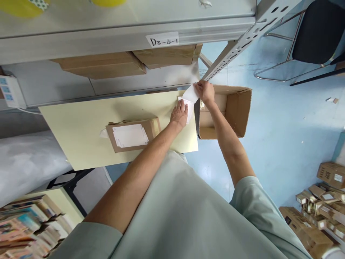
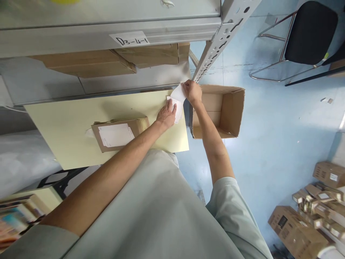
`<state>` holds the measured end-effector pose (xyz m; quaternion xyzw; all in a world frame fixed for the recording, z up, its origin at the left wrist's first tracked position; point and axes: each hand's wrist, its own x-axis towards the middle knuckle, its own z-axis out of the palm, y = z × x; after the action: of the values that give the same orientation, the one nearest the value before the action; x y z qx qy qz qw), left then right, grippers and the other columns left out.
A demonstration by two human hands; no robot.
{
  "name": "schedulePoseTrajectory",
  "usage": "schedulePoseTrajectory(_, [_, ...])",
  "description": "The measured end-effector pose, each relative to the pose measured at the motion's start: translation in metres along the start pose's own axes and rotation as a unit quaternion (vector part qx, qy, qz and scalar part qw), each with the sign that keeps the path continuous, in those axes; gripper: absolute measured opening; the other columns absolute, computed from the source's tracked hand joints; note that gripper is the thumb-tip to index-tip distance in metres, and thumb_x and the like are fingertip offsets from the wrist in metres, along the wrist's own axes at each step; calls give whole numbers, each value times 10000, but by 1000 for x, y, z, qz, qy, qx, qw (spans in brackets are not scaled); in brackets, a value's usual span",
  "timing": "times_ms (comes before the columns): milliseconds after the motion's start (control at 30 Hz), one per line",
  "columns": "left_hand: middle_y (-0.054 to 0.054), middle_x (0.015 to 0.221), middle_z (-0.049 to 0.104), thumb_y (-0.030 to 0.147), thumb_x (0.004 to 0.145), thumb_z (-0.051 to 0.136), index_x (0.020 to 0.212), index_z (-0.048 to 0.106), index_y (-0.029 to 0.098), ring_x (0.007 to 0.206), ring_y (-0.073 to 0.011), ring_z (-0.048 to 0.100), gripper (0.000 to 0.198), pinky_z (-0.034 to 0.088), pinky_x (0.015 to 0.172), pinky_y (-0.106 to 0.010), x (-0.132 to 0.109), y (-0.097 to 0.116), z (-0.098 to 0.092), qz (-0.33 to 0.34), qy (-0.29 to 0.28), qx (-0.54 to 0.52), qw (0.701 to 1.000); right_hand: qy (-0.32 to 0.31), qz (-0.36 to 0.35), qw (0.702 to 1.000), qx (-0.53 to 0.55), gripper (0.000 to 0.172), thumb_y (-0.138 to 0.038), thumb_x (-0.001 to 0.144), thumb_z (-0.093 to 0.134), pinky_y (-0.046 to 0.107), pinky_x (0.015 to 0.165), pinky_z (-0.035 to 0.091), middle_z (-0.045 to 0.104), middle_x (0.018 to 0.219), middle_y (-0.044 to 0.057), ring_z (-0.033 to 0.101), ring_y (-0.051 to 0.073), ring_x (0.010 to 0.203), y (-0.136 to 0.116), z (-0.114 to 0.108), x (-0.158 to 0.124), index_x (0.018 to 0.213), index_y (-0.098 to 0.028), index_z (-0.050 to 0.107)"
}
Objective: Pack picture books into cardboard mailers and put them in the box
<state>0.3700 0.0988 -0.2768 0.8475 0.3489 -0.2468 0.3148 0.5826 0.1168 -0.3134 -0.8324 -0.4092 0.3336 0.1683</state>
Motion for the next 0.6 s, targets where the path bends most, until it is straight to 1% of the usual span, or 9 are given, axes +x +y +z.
schedulePoseTrajectory(67, [-281, 1932, 117, 115, 1021, 502, 1798, 317, -15, 1813, -399, 159, 809, 246, 1450, -545, 1, 1, -3, -3, -9, 0, 1000, 38, 50, 998, 15, 348, -488, 1124, 584, 522, 1141, 563, 840, 1287, 164, 744, 336, 1220, 10, -4, -1, 1217, -237, 805])
schedulePoseTrajectory(133, [-250, 1942, 108, 147, 1016, 534, 1808, 325, 20, 1817, -390, 153, 828, 221, 1459, -537, 2, 1, -5, -6, -16, -4, 1000, 61, 86, 994, 25, 360, -486, 1130, 561, 556, 1158, 551, 826, 1321, 180, 737, 341, 1246, 19, -7, -3, 1237, -228, 788])
schedulePoseTrajectory(200, [-230, 1948, 105, 174, 1011, 558, 1814, 330, 46, 1818, -385, 152, 845, 201, 1464, -532, 3, 1, -6, -9, -20, -7, 1000, 78, 104, 991, 33, 359, -465, 1135, 547, 564, 1156, 548, 820, 1319, 197, 743, 341, 1240, 26, -10, -7, 1222, -207, 780])
schedulePoseTrajectory(267, [-239, 1948, 82, 183, 997, 581, 1815, 319, 32, 1821, -383, 137, 872, 182, 1468, -522, 3, 2, -7, -13, -26, -6, 1000, 99, 116, 988, 41, 380, -476, 1142, 540, 551, 1130, 560, 823, 1282, 214, 757, 340, 1202, 30, -13, -14, 1180, -183, 780])
schedulePoseTrajectory(367, [-268, 1943, 26, 165, 968, 613, 1816, 280, -6, 1826, -389, 98, 927, 176, 1469, -515, 2, 4, -8, -16, -43, 7, 999, 164, 136, 976, 54, 486, -574, 1156, 493, 525, 1093, 579, 829, 1222, 219, 766, 341, 1175, 34, -23, -30, 1115, -181, 777])
schedulePoseTrajectory(433, [-264, 1945, 35, 162, 964, 638, 1821, 274, 5, 1825, -393, 97, 944, 189, 1466, -514, 2, 5, -10, -13, -46, 10, 999, 205, 146, 965, 72, 563, -644, 1158, 437, 511, 1079, 585, 828, 1201, 203, 763, 335, 1173, 32, -32, -44, 1095, -196, 772])
schedulePoseTrajectory(500, [-264, 1945, 51, 182, 965, 679, 1816, 301, 17, 1820, -416, 107, 946, 218, 1460, -522, 2, 7, -14, -14, -44, -4, 999, 221, 138, 960, 99, 610, -697, 1144, 416, 485, 1057, 592, 824, 1158, 174, 760, 319, 1141, 24, -40, -63, 1064, -206, 769])
schedulePoseTrajectory(600, [-248, 1950, 38, 223, 962, 732, 1775, 426, 60, 1812, -459, 108, 883, 281, 1440, -544, -1, 4, -24, -29, -20, -63, 997, 226, 80, 959, 149, 635, -780, 1096, 473, 408, 964, 601, 794, 1010, 107, 743, 269, 1014, -2, -43, -100, 974, -222, 750])
